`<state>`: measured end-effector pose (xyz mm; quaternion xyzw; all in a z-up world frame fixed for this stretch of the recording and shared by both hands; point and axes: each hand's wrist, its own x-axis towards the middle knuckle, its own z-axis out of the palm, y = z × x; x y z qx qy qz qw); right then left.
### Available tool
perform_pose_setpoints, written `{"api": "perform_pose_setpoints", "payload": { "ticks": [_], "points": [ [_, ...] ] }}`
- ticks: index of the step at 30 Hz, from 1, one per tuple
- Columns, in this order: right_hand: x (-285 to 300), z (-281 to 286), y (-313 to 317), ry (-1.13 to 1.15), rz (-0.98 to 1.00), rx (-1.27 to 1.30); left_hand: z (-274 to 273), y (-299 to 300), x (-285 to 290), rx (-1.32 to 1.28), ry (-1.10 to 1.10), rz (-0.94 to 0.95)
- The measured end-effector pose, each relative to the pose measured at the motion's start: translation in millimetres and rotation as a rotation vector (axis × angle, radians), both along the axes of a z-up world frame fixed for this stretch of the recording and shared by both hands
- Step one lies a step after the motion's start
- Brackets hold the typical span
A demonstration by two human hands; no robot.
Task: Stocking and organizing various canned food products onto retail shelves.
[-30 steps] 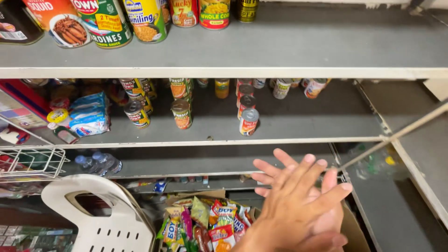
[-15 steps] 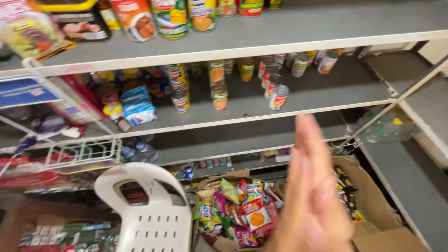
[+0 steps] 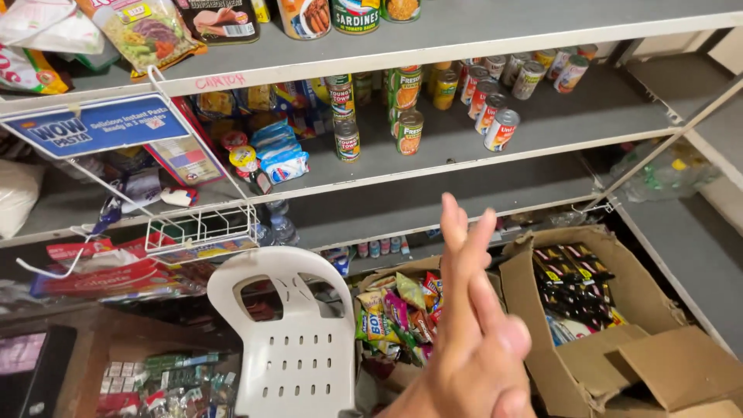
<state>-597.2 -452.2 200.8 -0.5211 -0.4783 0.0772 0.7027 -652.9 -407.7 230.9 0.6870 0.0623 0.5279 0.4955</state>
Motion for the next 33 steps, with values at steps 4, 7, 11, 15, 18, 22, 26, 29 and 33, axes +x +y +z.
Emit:
{"api": "perform_pose_setpoints", "payload": {
  "ticks": [4,7,11,15,18,22,26,29,33],
  "points": [
    [-6,22,2,0.001,-0.060,0.149,-30,-24,19,-0.062,-0.145,-0.292],
    [-1,47,-8,0.169,0.188,-0.024,-16,-34,17,-0.338,0.122,-0.330],
    [32,6,-1,-0.152,0.186,-0.136,-55,-4,22,0.004,-0.081,-0.255],
    [17,34,13,-0.289,0.171,-0.320,-8,34,6,-0.190,-0.022,-0.390],
    [18,-12,2,-0.423,0.047,-0.500,-46,41,31,-0.819,-0.334,-0.493],
    [14,13,26,-0.145,0.269,-0.402,-3,46,13,-0.415,-0.213,-0.078],
    [9,66,35,0.079,0.187,-0.135,22,13,15,-0.072,0.019,-0.121],
    [41,50,35,0.244,0.103,-0.150,-8,8,34,-0.015,0.120,-0.223],
    [70,13,33,0.138,0.237,-0.094,-21,0,35,-0.119,0.098,-0.360]
  ]
}}
